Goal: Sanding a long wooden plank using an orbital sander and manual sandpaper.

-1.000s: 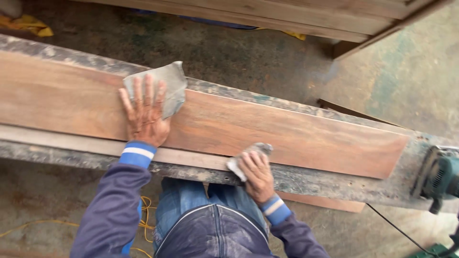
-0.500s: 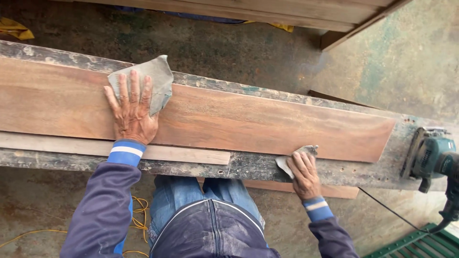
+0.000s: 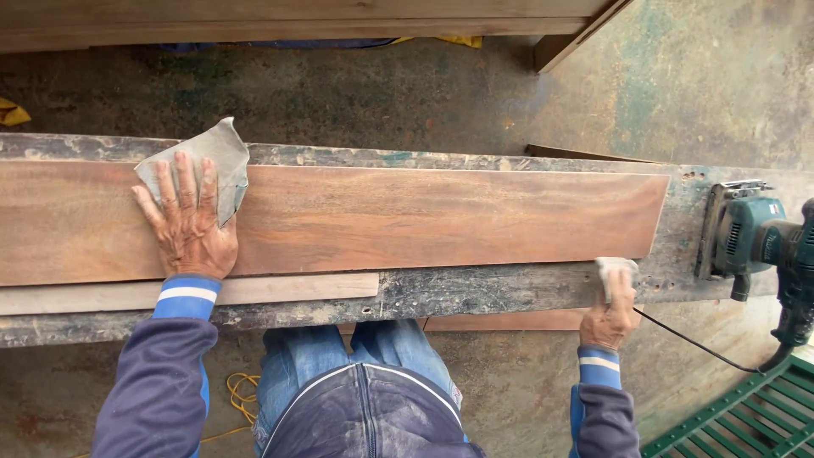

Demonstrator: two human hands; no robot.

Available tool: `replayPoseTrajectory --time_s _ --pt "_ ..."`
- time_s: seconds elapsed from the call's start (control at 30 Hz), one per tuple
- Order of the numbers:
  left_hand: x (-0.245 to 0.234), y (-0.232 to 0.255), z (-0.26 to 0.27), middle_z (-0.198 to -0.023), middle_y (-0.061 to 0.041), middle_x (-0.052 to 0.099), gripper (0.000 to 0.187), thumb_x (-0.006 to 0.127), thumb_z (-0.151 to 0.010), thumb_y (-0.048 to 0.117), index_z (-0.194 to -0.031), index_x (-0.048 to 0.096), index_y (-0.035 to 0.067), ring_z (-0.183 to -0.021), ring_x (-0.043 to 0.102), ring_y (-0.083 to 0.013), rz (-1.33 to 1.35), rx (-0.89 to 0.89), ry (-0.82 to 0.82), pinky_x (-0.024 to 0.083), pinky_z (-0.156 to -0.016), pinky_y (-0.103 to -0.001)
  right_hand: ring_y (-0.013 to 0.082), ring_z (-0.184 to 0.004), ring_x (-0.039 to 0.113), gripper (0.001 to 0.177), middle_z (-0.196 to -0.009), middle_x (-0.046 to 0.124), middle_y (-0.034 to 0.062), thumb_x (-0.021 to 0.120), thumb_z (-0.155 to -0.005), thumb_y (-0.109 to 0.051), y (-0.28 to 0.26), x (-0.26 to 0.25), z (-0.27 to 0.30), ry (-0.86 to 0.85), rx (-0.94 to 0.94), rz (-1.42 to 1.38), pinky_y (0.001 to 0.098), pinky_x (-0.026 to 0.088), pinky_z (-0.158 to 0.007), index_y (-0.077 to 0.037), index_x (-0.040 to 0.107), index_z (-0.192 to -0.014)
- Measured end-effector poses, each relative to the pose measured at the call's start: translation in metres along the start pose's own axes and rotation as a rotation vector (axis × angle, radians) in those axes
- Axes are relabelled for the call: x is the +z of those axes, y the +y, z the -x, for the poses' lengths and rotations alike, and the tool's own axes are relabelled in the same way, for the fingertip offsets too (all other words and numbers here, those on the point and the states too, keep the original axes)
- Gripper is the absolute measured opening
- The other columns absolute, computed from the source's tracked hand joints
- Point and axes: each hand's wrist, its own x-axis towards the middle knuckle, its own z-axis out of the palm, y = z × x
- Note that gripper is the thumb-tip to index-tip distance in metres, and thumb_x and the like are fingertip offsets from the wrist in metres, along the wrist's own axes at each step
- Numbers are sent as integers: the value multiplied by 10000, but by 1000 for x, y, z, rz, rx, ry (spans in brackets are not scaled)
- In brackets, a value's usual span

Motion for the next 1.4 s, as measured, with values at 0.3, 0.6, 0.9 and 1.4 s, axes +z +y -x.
replayPoseTrajectory --time_s 0.3,0.6,0.9,1.4 --pt "-3 3 2 -1831 -166 171 709 599 -1138 338 -1757 316 141 -1678 108 -432 28 26 18 70 -1303 -750 432 -1408 522 585 -1450 573 269 550 -886 32 -270 95 -23 -127 -284 -401 545 386 -1219 27 488 -1467" --pt "-6 5 -1 -1820 -157 202 679 597 -1110 322 -1726 361 157 -1675 129 -424 36 -4 23 85 -1293 -759 386 -1342 561 348 -1429 623 237 474 -1098 -32 -9 18 -61 45 258 57 485 396 -1194 -31 618 -1414" --pt "1 0 2 -1838 -161 185 695 618 -1103 311 -1733 376 147 -1686 96 -415 24 -25 -10 63 -1300 -757 292 -1300 605 264 -1292 692 128 534 -1060 -93 -196 56 -50 130 -183 -108 581 404 -1187 -108 675 -1283" --pt "-6 4 -3 -1834 -149 168 761 633 -1043 297 -1736 349 163 -1688 77 -411 33 -40 -34 66 -1309 -754 305 -1403 528 384 -1436 631 40 548 -969 -76 -170 72 -31 -29 -219 23 641 211 -1240 -226 678 -1298"
